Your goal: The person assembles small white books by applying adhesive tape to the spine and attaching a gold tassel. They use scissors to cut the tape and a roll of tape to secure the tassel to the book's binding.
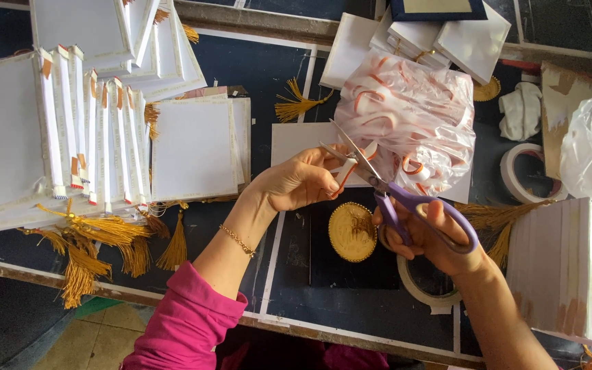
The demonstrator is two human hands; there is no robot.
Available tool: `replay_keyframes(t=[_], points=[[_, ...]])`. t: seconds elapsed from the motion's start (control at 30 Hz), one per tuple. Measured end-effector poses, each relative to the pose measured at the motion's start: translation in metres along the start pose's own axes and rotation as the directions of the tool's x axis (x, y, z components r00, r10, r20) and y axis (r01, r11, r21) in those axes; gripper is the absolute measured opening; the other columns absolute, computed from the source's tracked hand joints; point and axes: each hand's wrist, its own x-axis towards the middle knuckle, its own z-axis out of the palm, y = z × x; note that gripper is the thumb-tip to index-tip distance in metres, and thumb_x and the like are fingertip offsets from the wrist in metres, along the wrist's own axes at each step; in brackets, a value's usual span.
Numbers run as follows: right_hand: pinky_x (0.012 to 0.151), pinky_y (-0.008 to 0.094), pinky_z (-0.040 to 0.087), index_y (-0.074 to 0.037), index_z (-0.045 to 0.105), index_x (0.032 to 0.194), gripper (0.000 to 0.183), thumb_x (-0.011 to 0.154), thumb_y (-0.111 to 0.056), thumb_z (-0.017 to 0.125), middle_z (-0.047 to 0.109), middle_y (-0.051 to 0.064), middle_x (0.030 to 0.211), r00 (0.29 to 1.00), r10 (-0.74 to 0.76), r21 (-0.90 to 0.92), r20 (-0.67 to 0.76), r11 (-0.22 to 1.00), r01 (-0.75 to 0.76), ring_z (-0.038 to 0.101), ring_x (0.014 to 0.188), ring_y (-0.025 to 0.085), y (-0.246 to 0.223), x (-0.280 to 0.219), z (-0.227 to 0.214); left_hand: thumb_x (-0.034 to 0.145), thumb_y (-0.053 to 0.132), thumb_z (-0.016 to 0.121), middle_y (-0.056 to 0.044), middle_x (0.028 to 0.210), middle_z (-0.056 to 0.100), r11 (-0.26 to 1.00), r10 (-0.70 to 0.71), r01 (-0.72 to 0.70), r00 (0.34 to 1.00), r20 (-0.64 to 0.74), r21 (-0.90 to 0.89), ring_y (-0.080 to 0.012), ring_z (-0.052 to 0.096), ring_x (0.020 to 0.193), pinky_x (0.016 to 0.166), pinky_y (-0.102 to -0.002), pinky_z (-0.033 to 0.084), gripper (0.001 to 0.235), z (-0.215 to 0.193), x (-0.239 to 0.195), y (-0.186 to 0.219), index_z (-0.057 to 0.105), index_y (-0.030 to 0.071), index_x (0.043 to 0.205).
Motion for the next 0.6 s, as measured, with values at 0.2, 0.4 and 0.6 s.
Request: replay_keyframes(t=[0.2,0.4,0.6], points=[[0.03,0.022,0.029,0.009,0.055,0.101,0.083,0.091,-0.073,0.047,0.058,0.018,0.073,0.995,-0.011,-0.006,-0.104,1.0,0.01,0.049,0.034,0.012,0.019,-0.005,-0.016,0.072,-0.009,0.068,-0.009,0.105,0.068,0.999,0.008,-0.008,1.0,0.0,0.038,-0.0172,0.069,0.08,0.069,-0.029,0.063,0.053,-0.015,0.003,-0.007,0.06,0.0,0.124],[0.027,0.023,0.026,0.01,0.056,0.092,0.074,0.094,-0.064,0.047,0.056,0.017,0.066,0.985,-0.023,-0.011,-0.17,1.0,0.021,0.045,0.028,0.012,0.019,-0.007,-0.003,0.071,-0.009,0.069,-0.01,0.103,0.069,1.0,0.002,-0.002,1.0,-0.003,0.028,-0.0181,0.07,0.082,0.07,-0.03,0.063,0.05,-0.009,0.001,-0.005,0.062,-0.001,0.12],[0.036,0.021,0.031,0.011,0.056,0.107,0.085,0.094,-0.071,0.036,0.055,0.014,0.07,0.995,0.033,-0.024,-0.089,0.999,-0.035,0.054,0.044,0.015,0.003,0.006,0.023,0.071,-0.011,0.066,-0.007,0.082,0.065,0.998,-0.005,0.006,1.0,-0.025,0.055,-0.0138,0.066,0.074,0.072,-0.031,0.061,0.044,-0.032,0.014,-0.024,0.066,-0.005,0.115]])
